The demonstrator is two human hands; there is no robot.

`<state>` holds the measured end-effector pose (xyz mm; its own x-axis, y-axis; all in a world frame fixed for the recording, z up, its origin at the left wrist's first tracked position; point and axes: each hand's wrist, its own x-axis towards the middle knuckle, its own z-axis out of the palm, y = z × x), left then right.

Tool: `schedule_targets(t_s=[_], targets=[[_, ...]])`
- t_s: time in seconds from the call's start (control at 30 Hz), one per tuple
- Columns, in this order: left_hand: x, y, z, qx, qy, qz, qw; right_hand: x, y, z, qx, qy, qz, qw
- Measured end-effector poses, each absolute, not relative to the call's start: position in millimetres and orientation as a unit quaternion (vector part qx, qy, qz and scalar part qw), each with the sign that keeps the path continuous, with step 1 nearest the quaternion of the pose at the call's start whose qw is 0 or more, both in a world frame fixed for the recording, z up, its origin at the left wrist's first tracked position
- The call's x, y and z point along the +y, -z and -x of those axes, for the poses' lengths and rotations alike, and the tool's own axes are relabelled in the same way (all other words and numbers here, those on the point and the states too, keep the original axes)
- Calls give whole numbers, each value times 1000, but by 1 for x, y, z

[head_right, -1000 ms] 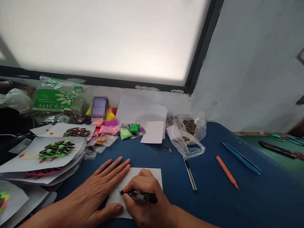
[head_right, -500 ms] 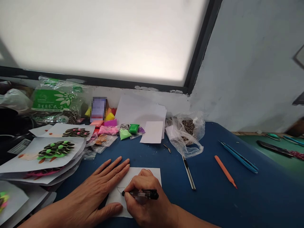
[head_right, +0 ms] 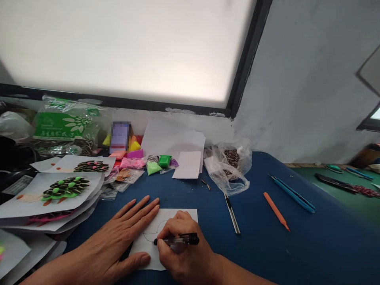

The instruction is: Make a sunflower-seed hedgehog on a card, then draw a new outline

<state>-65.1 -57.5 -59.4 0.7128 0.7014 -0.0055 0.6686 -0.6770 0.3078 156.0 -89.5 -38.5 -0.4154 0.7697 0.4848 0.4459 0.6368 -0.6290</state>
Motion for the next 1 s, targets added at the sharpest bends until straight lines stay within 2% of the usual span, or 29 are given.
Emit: schedule_targets(t_s=[0.57,1.0], targets=[[-57,67,68,366,-62,-922,112,-91,38,-163,-811,-216,418,349],[-56,66,67,363,-71,-922,113,-90,39,-172,-805,-225,426,347]])
